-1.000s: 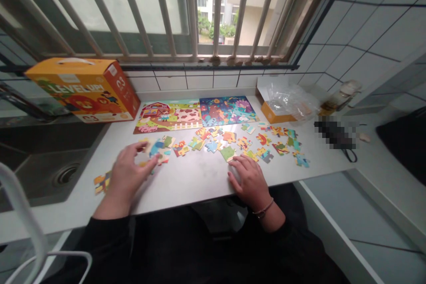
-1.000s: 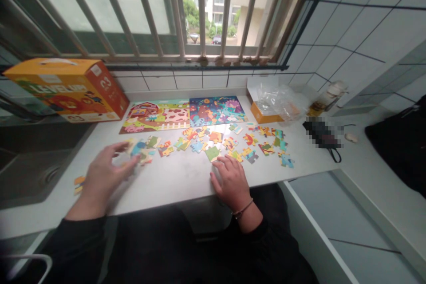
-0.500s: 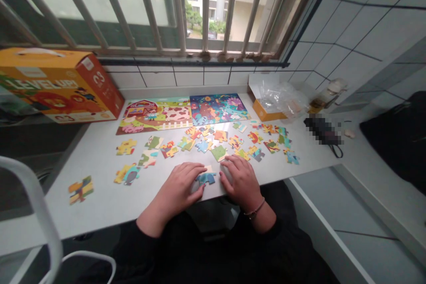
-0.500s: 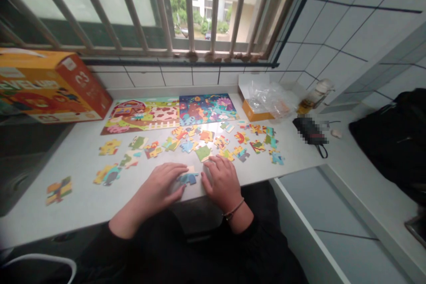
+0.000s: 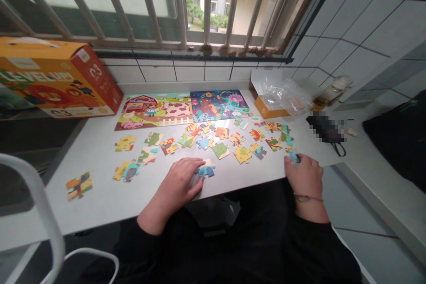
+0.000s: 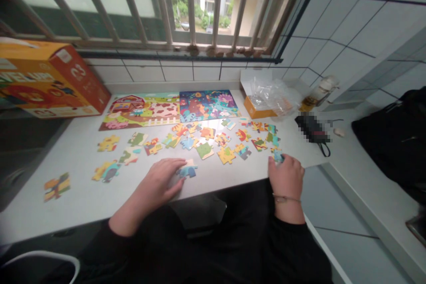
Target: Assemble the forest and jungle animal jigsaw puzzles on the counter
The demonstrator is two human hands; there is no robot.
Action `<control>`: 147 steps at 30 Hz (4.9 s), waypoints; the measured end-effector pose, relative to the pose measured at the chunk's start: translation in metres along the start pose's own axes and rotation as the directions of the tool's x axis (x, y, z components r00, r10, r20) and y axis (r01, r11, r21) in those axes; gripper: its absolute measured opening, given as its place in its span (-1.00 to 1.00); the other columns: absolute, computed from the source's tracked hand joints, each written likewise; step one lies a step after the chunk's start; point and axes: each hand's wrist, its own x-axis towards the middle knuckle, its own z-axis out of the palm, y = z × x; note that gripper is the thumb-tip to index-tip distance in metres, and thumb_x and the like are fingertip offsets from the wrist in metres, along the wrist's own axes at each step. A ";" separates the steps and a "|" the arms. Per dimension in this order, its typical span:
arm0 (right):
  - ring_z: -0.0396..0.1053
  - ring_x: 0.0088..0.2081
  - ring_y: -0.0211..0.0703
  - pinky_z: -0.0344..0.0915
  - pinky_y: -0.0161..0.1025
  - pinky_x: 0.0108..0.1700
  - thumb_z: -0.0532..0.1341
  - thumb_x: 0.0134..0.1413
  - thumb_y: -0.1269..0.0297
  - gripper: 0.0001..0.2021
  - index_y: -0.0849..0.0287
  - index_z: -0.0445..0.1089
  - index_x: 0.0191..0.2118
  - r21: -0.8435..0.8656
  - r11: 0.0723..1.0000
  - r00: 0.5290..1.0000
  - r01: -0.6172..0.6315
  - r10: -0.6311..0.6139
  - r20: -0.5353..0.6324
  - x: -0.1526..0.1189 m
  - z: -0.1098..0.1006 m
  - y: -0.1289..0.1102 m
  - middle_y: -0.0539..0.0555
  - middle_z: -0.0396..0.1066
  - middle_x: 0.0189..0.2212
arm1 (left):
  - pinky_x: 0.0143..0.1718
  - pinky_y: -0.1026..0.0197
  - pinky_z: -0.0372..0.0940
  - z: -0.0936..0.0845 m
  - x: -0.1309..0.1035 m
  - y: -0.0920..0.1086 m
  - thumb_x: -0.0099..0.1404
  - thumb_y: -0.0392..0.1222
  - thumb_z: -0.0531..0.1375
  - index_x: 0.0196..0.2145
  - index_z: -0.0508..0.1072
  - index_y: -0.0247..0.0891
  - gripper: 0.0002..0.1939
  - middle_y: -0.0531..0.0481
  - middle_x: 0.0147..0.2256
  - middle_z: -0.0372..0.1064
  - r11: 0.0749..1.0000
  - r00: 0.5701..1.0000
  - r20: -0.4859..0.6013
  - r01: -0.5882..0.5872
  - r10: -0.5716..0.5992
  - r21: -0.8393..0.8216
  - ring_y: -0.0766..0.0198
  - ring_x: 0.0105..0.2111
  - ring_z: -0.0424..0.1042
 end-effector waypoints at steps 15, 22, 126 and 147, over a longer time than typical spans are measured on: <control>0.53 -0.14 0.18 0.41 0.05 -0.06 0.17 0.30 -0.14 -0.43 0.22 0.48 0.16 0.127 0.976 0.974 0.177 -0.192 0.118 0.027 -0.004 0.053 0.35 0.62 -0.04 | 0.27 -0.22 0.42 0.003 0.000 -0.002 0.48 -0.22 0.24 0.21 0.46 -0.19 -0.62 -0.23 0.22 0.55 0.998 0.998 -0.038 0.059 -0.059 -0.012 -0.10 0.23 0.52; 0.53 -0.10 0.26 0.43 0.15 0.04 0.11 0.34 0.08 -0.50 0.23 0.50 0.22 0.052 0.965 0.956 0.257 -0.262 0.132 0.028 -0.004 0.054 0.37 0.62 -0.05 | 0.29 -0.25 0.41 0.002 0.001 -0.002 0.47 -0.22 0.23 0.21 0.47 -0.15 -0.62 -0.22 0.23 0.54 0.998 0.998 -0.024 0.064 -0.064 -0.023 -0.11 0.25 0.51; 0.65 0.10 0.08 0.68 0.08 0.11 0.26 0.46 0.52 -0.40 -0.08 0.39 0.48 0.665 0.122 0.408 0.737 -0.864 -0.294 -0.119 -0.015 -0.146 0.14 0.67 0.13 | 0.50 -0.38 0.11 -0.002 0.000 -0.015 0.54 -0.33 0.19 0.19 0.62 -0.02 -0.61 -0.06 0.36 0.49 0.994 0.991 0.083 0.107 -0.109 0.031 -0.01 0.36 0.44; 0.63 0.07 0.01 0.62 0.02 0.14 0.33 0.47 0.37 -0.75 0.00 0.61 0.15 0.663 0.170 0.390 0.729 -0.899 -0.199 -0.108 -0.005 -0.161 0.11 0.70 0.05 | 0.50 -0.42 0.10 0.000 -0.003 -0.015 0.59 -0.23 0.18 0.18 0.60 -0.02 -0.68 -0.06 0.39 0.46 0.994 0.992 0.089 0.086 -0.091 0.061 -0.04 0.38 0.41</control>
